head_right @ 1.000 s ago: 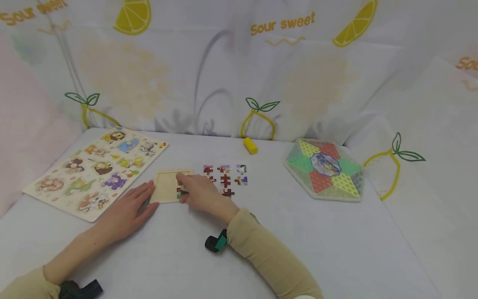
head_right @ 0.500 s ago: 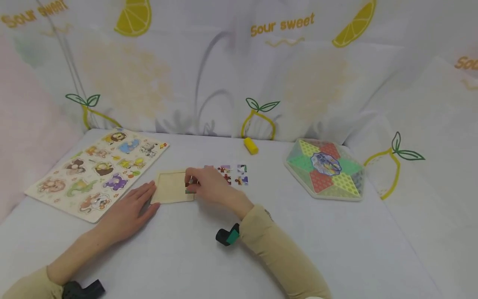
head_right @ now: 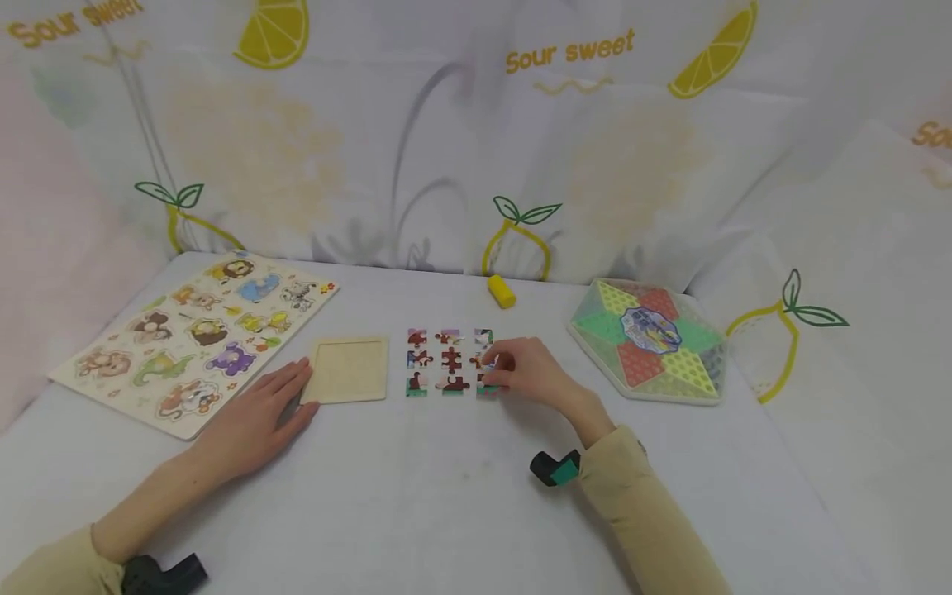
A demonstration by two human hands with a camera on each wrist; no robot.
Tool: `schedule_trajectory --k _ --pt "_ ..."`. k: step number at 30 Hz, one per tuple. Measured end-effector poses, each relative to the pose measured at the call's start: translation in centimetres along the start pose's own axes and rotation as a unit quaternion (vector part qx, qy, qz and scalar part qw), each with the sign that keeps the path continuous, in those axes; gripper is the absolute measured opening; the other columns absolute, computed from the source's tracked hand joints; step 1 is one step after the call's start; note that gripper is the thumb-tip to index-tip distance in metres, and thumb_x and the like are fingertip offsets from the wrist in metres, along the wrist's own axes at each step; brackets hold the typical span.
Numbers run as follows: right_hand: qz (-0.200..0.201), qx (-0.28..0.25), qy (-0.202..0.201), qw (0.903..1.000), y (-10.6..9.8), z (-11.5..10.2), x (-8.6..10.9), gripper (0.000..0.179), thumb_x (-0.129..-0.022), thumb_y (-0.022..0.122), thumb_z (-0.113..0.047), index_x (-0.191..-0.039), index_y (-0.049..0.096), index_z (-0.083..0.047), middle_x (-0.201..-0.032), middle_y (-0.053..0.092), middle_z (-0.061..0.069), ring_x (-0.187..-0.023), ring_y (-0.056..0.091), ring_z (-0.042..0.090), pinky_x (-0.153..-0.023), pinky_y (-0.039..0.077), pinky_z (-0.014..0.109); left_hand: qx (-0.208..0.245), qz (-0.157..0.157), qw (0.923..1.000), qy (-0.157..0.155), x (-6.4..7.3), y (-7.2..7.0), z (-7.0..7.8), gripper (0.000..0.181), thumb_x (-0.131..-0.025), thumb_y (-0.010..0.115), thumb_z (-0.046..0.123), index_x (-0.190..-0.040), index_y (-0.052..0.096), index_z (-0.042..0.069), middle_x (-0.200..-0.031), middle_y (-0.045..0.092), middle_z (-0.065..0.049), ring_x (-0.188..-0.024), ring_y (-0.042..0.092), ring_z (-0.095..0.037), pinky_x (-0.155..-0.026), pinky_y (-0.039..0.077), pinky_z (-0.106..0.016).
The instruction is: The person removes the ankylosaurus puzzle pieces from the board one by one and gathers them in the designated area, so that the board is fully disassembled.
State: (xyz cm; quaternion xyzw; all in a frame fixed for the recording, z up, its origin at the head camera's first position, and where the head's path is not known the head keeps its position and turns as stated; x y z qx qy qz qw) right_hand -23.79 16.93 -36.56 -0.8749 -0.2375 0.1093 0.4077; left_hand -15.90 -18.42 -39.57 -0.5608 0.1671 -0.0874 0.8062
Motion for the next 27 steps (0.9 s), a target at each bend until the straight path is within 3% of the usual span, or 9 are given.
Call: schedule_trajectory --k 10,27 --pt "0.02 0.018 -0.015 0.9995 0.2 1.4 0.4 0.01 -0.091 0.075 -0.017 -0.099 0.072 -0.013 -0.076 0.066 -0.004 -0.069 0.055 0.011 -0.063 0.047 0.024 -0.001 -0.002 1.0 -0.004 0.0 0.2 0.0 0.06 -0.101 0.058 0.029 -0.144 0.044 -0.01 -0.152 0.041 -0.027 -0.14 0.039 -0.046 -0.114 0.035 -0.057" --pt "-0.025 0.041 -0.017 0.9987 0.2 1.6 0.9 0.016 -0.092 0.073 -0.014 -0.108 0.072 -0.01 -0.084 0.068 -0.004 -0.076 0.056 0.009 -0.071 0.05 0.026 -0.001 0.002 1.0 -0.004 0.1 0.3 -0.1 0.06 -0.101 0.059 0.029 -0.144 0.045 -0.009 -0.152 0.041 -0.027 -0.14 0.039 -0.045 -0.114 0.034 -0.057"
Point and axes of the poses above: each hand's wrist, its own x-axis away from the middle knuckle, its own y-axis out of the palm, z = x × y, the point moved 4 cm from there along -x, towards the middle knuckle
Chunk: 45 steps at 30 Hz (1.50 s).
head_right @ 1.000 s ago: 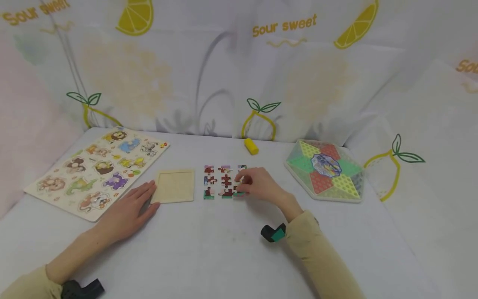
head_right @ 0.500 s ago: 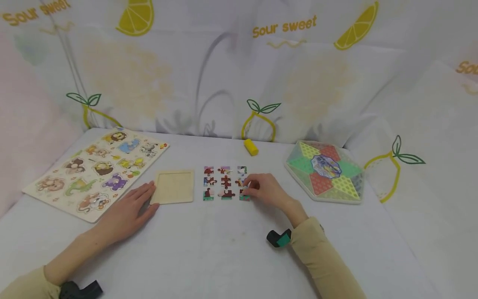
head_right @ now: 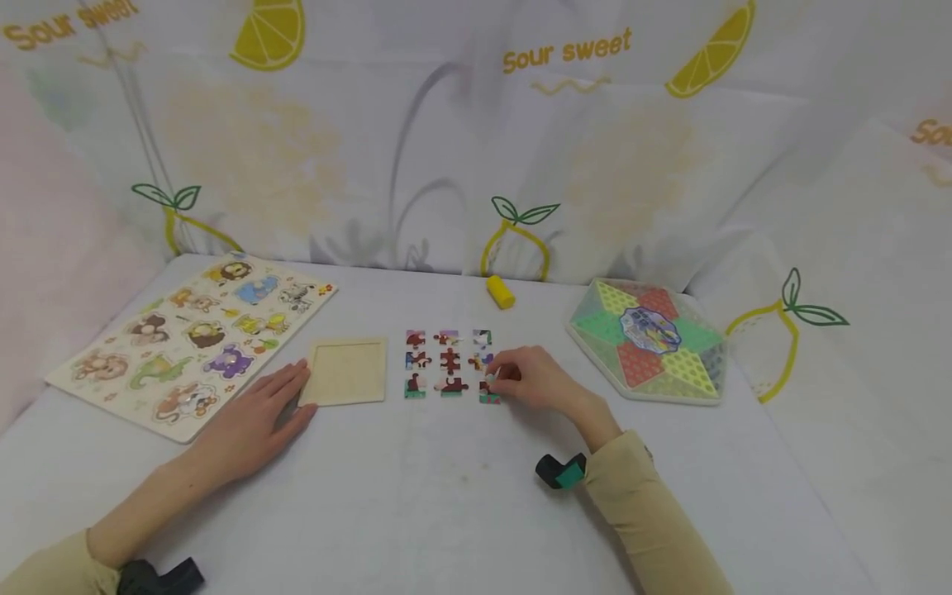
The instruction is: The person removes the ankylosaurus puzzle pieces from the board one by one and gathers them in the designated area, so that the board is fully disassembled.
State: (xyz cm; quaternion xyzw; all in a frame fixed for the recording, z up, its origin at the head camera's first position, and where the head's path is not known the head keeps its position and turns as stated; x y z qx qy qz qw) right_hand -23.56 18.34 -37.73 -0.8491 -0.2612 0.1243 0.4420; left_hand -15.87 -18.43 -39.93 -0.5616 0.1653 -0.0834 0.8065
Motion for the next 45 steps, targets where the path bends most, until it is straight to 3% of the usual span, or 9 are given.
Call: schedule_trajectory --k 9,24,33,45 --pt "0.024 0.018 -0.026 0.9992 0.29 -0.21 -0.13 0.018 -0.093 0.072 -0.017 -0.108 0.071 -0.006 -0.09 0.062 -0.001 -0.078 0.055 0.012 -0.069 0.049 0.025 -0.003 0.001 1.0 0.005 -0.11 0.02 0.03 0.06 -0.101 0.058 0.029 -0.144 0.045 -0.01 -0.152 0.041 -0.027 -0.14 0.039 -0.045 -0.114 0.035 -0.057" --pt "0.034 0.04 0.016 0.9985 0.1 0.01 -0.32 0.017 -0.09 0.075 -0.021 -0.102 0.067 -0.011 -0.09 0.062 -0.001 -0.073 0.052 0.012 -0.066 0.047 0.025 0.0 0.006 1.0 0.006 -0.17 0.02 0.03 0.06 -0.101 0.059 0.029 -0.143 0.045 -0.01 -0.152 0.042 -0.027 -0.139 0.04 -0.045 -0.113 0.036 -0.058" --pt "-0.033 0.004 0.028 0.9991 0.11 0.32 0.05 0.023 -0.088 0.078 -0.025 -0.105 0.067 -0.013 -0.085 0.059 -0.002 -0.076 0.052 0.014 -0.069 0.047 0.026 -0.004 0.001 1.0 0.0 -0.08 -0.11 -0.07 0.06 -0.101 0.058 0.031 -0.144 0.045 -0.009 -0.152 0.042 -0.026 -0.14 0.039 -0.045 -0.114 0.035 -0.057" --pt "-0.029 0.002 0.001 0.9996 0.09 0.46 0.2 0.021 -0.091 0.075 -0.02 -0.106 0.066 -0.009 -0.081 0.058 -0.002 -0.072 0.051 0.012 -0.066 0.046 0.023 0.001 -0.006 1.0 -0.007 -0.26 -0.11 0.01 0.061 -0.101 0.058 0.032 -0.145 0.044 -0.009 -0.153 0.041 -0.026 -0.141 0.039 -0.045 -0.115 0.033 -0.057"
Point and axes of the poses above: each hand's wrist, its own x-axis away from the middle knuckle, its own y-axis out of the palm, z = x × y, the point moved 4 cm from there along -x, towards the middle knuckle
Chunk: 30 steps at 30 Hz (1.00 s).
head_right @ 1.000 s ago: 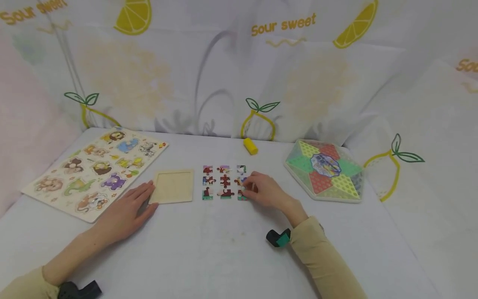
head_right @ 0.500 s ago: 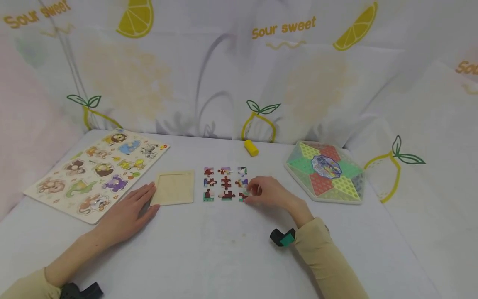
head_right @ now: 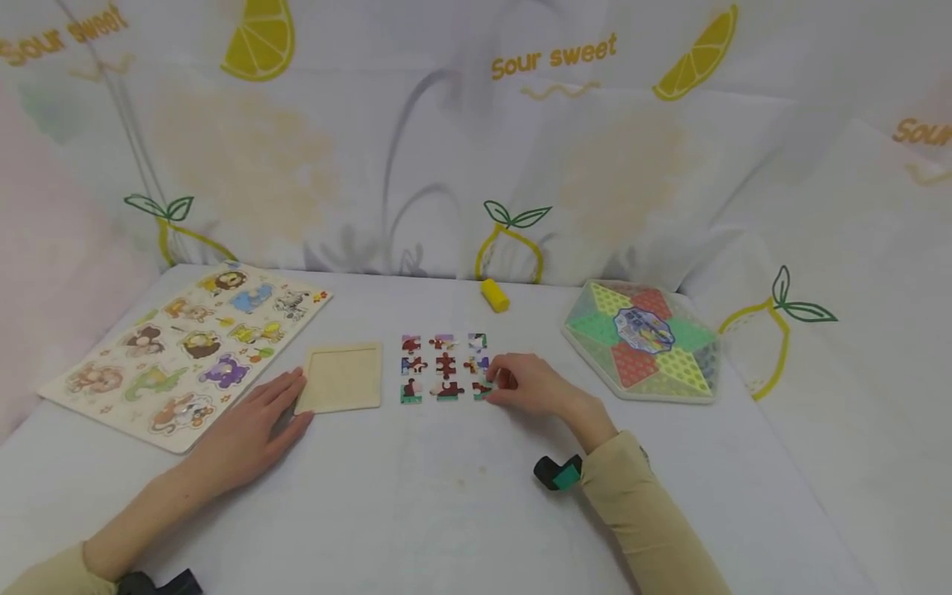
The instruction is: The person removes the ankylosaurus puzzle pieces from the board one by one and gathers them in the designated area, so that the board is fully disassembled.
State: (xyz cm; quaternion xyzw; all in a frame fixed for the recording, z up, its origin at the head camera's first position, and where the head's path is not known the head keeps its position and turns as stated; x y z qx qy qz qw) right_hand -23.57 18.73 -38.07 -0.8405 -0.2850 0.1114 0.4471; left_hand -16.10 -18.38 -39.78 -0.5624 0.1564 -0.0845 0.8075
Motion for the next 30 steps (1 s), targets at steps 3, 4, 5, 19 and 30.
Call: schedule_trajectory --k 3,4,5,19,30 --pt "-0.003 0.0 -0.002 1.0 0.1 0.2 0.0 0.02 -0.092 0.074 -0.018 -0.107 0.065 -0.009 -0.081 0.058 -0.003 -0.07 0.05 0.011 -0.065 0.045 0.023 0.004 -0.002 1.0 0.001 0.1 0.2 0.1 0.062 -0.101 0.058 0.032 -0.144 0.044 -0.009 -0.153 0.041 -0.026 -0.14 0.039 -0.045 -0.114 0.034 -0.057" --pt "-0.003 0.001 -0.003 1.0 0.2 0.2 0.0 0.019 -0.092 0.074 -0.018 -0.107 0.065 -0.009 -0.081 0.059 -0.003 -0.07 0.05 0.011 -0.065 0.045 0.023 0.002 -0.004 1.0 0.001 0.1 0.3 0.1 0.062 -0.101 0.058 0.033 -0.145 0.044 -0.009 -0.153 0.041 -0.026 -0.14 0.039 -0.045 -0.114 0.034 -0.057" --pt "-0.004 0.002 -0.005 1.0 0.3 0.3 -0.1 0.019 -0.092 0.073 -0.018 -0.107 0.065 -0.009 -0.081 0.059 -0.003 -0.07 0.05 0.011 -0.065 0.045 0.023 0.0 -0.005 1.0 0.001 0.1 0.3 0.0 0.062 -0.101 0.057 0.033 -0.145 0.045 -0.009 -0.153 0.041 -0.026 -0.14 0.039 -0.045 -0.114 0.034 -0.057" --pt "0.002 0.01 -0.001 0.9999 1.0 0.5 -0.4 0.018 -0.095 0.071 -0.018 -0.109 0.063 -0.011 -0.08 0.056 -0.003 -0.07 0.048 0.011 -0.064 0.043 0.023 -0.008 0.001 1.0 0.0 0.3 0.3 -0.2 0.062 -0.101 0.058 0.034 -0.144 0.046 -0.008 -0.152 0.042 -0.026 -0.14 0.04 -0.044 -0.114 0.035 -0.057" --pt "0.007 0.018 0.008 0.9998 0.4 0.1 -0.2 0.02 -0.094 0.071 -0.02 -0.11 0.063 -0.011 -0.079 0.056 -0.003 -0.07 0.048 0.011 -0.064 0.043 0.024 -0.008 0.004 0.9999 0.005 0.0 0.0 0.0 0.061 -0.101 0.059 0.031 -0.144 0.045 -0.009 -0.152 0.042 -0.026 -0.14 0.04 -0.044 -0.114 0.035 -0.057"
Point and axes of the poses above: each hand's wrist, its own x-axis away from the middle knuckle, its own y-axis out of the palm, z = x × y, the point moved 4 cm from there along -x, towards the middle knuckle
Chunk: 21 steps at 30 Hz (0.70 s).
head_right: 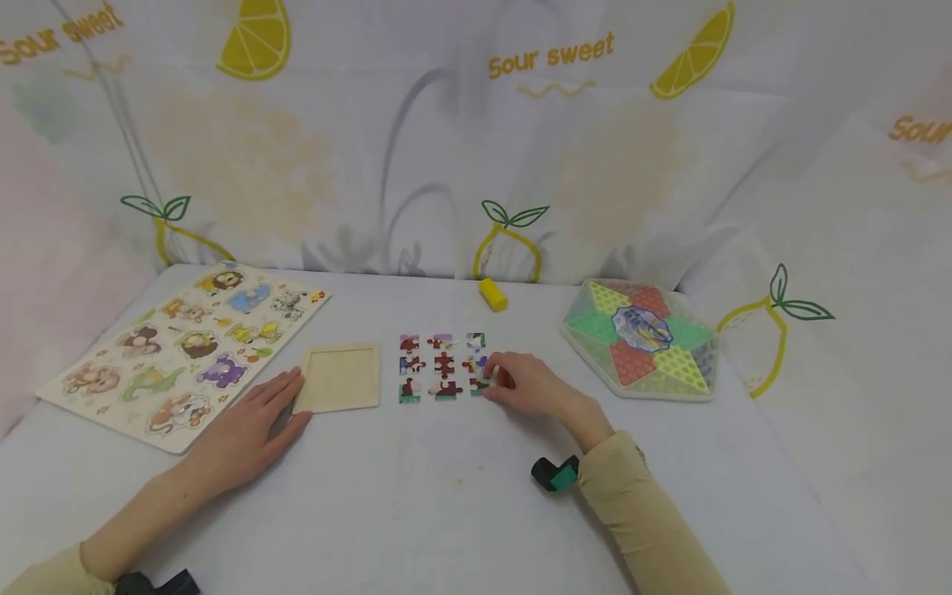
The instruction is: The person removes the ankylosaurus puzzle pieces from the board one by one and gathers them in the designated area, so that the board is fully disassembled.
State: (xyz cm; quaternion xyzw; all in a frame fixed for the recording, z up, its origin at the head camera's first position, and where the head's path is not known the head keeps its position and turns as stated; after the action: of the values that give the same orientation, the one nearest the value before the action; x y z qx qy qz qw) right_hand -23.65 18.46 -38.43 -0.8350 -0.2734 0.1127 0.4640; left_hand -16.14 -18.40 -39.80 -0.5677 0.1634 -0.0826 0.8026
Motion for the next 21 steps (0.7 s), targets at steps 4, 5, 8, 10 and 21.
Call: schedule_trajectory --k 4,5,8,10,21 --pt "0.004 0.001 -0.001 1.0 0.0 0.0 -0.1 0.02 -0.094 0.072 -0.021 -0.11 0.063 -0.011 -0.079 0.056 -0.004 -0.07 0.048 0.011 -0.063 0.043 0.023 0.0 -0.003 1.0 0.0 -0.1 0.0 0.0 0.061 -0.101 0.058 0.032 -0.144 0.045 -0.009 -0.152 0.041 -0.026 -0.14 0.039 -0.045 -0.114 0.034 -0.057" --pt "0.004 0.0 -0.003 1.0 0.0 0.0 -0.1 0.02 -0.094 0.072 -0.021 -0.11 0.063 -0.011 -0.079 0.056 -0.003 -0.07 0.048 0.011 -0.063 0.043 0.024 0.0 -0.003 1.0 0.0 0.0 0.0 0.0 0.061 -0.101 0.058 0.031 -0.144 0.045 -0.009 -0.152 0.041 -0.026 -0.14 0.039 -0.045 -0.114 0.034 -0.057" --pt "0.004 -0.002 -0.003 1.0 0.1 0.1 -0.1 0.021 -0.094 0.072 -0.021 -0.109 0.063 -0.01 -0.078 0.056 -0.003 -0.069 0.048 0.011 -0.063 0.042 0.024 -0.001 -0.006 1.0 0.0 0.0 0.0 0.0 0.061 -0.101 0.058 0.031 -0.144 0.045 -0.01 -0.152 0.041 -0.027 -0.14 0.039 -0.045 -0.114 0.034 -0.057" --pt "0.004 0.0 -0.005 1.0 0.2 0.1 -0.1 0.021 -0.094 0.071 -0.022 -0.109 0.063 -0.01 -0.078 0.056 -0.003 -0.069 0.048 0.011 -0.062 0.042 0.023 -0.001 -0.008 1.0 -0.001 0.1 -0.1 0.0 0.061 -0.101 0.058 0.031 -0.144 0.045 -0.01 -0.152 0.041 -0.027 -0.14 0.039 -0.045 -0.114 0.034 -0.057" --pt "0.053 -0.005 0.017 0.9985 -1.7 0.0 0.4 0.025 -0.095 0.07 -0.026 -0.112 0.066 -0.009 -0.089 0.062 0.002 -0.078 0.055 0.017 -0.071 0.049 0.03 0.054 -0.012 0.998 -0.029 -0.6 -0.7 -0.3 0.062 -0.103 0.054 0.032 -0.149 0.038 -0.006 -0.155 0.037 -0.026 -0.143 0.032 -0.046 -0.116 0.029 -0.061"
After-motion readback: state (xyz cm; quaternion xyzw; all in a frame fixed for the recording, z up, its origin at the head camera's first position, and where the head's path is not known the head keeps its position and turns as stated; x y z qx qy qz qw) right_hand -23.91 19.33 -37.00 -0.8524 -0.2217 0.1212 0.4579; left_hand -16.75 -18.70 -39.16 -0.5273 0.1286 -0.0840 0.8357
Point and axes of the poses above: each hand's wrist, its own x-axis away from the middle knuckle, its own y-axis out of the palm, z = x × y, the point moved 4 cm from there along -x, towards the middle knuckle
